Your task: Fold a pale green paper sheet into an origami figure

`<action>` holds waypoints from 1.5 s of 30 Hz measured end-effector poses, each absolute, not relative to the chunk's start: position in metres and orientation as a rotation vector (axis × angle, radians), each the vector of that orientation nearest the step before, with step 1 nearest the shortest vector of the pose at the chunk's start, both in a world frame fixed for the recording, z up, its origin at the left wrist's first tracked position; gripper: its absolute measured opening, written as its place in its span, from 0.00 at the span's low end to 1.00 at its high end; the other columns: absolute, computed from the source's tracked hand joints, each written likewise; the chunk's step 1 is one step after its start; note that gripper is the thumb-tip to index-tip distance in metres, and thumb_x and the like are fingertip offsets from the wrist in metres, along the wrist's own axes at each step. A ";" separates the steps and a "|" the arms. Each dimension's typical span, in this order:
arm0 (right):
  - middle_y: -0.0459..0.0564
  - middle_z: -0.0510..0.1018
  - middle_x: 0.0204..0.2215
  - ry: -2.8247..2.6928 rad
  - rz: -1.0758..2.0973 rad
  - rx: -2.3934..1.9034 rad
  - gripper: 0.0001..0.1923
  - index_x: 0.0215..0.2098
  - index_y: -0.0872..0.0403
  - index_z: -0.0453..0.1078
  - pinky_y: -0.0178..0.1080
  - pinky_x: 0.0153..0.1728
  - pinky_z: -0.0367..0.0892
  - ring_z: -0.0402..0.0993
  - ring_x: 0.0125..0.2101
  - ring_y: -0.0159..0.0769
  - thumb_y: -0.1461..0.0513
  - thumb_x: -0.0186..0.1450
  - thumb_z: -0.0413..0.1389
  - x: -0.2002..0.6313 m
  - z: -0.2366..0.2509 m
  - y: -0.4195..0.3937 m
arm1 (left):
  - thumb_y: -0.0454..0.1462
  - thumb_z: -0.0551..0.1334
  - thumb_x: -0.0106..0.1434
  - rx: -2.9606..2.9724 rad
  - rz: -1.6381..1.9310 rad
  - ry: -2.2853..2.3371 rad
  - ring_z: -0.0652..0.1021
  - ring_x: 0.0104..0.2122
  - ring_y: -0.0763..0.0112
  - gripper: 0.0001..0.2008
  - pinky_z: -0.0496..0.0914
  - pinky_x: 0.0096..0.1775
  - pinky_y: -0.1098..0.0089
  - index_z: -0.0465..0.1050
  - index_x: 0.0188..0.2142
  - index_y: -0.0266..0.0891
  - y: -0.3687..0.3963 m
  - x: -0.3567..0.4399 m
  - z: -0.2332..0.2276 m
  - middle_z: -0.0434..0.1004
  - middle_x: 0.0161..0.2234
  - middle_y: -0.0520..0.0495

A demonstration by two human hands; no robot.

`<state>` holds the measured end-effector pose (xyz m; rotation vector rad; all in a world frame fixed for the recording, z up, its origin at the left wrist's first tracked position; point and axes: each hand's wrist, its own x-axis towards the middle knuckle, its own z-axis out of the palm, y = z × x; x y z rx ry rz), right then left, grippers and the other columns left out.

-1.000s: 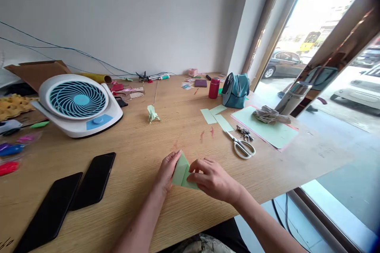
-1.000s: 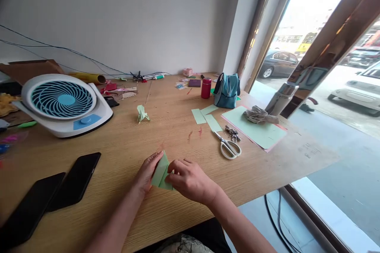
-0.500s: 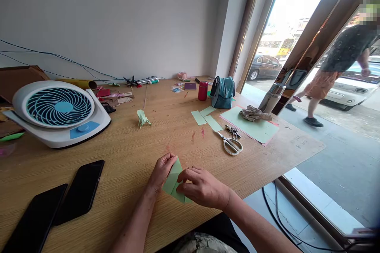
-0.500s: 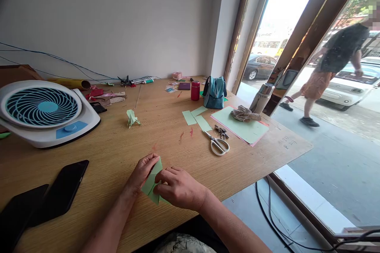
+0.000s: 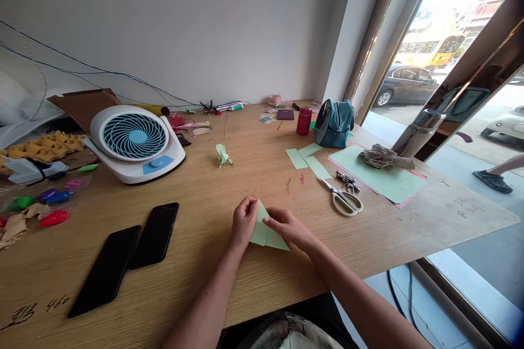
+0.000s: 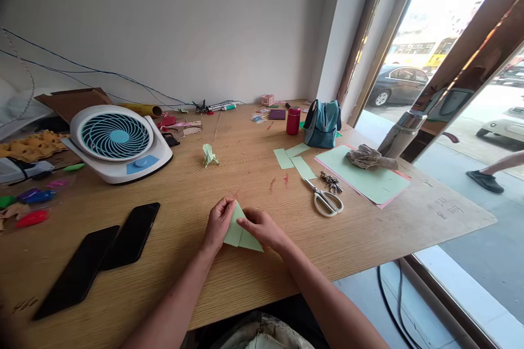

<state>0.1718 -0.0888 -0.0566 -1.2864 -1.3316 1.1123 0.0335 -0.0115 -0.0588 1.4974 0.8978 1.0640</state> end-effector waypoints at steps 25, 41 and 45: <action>0.40 0.54 0.20 -1.593 0.993 -1.370 0.22 0.22 0.52 0.54 0.33 0.22 0.47 0.49 0.22 0.27 0.50 0.67 0.52 0.165 -0.070 -0.101 | 0.52 0.62 0.58 1.675 1.076 1.101 0.54 0.21 0.75 0.25 0.51 0.26 0.72 0.55 0.16 0.40 0.001 0.024 -0.061 0.50 0.17 0.57; 0.40 0.62 0.14 -1.545 0.964 -1.417 0.23 0.19 0.52 0.55 0.33 0.20 0.48 0.53 0.18 0.27 0.50 0.65 0.55 0.166 -0.069 -0.105 | 0.54 0.62 0.58 1.500 1.176 1.101 0.57 0.19 0.77 0.22 0.54 0.24 0.74 0.63 0.21 0.40 0.012 0.016 -0.057 0.55 0.17 0.57; 0.40 0.57 0.15 -1.428 0.868 -1.464 0.24 0.19 0.51 0.52 0.34 0.21 0.46 0.50 0.19 0.27 0.48 0.65 0.54 0.171 -0.073 -0.103 | 0.58 0.59 0.59 1.397 1.068 1.078 0.58 0.17 0.77 0.23 0.53 0.21 0.75 0.70 0.28 0.39 0.011 0.016 -0.056 0.57 0.18 0.57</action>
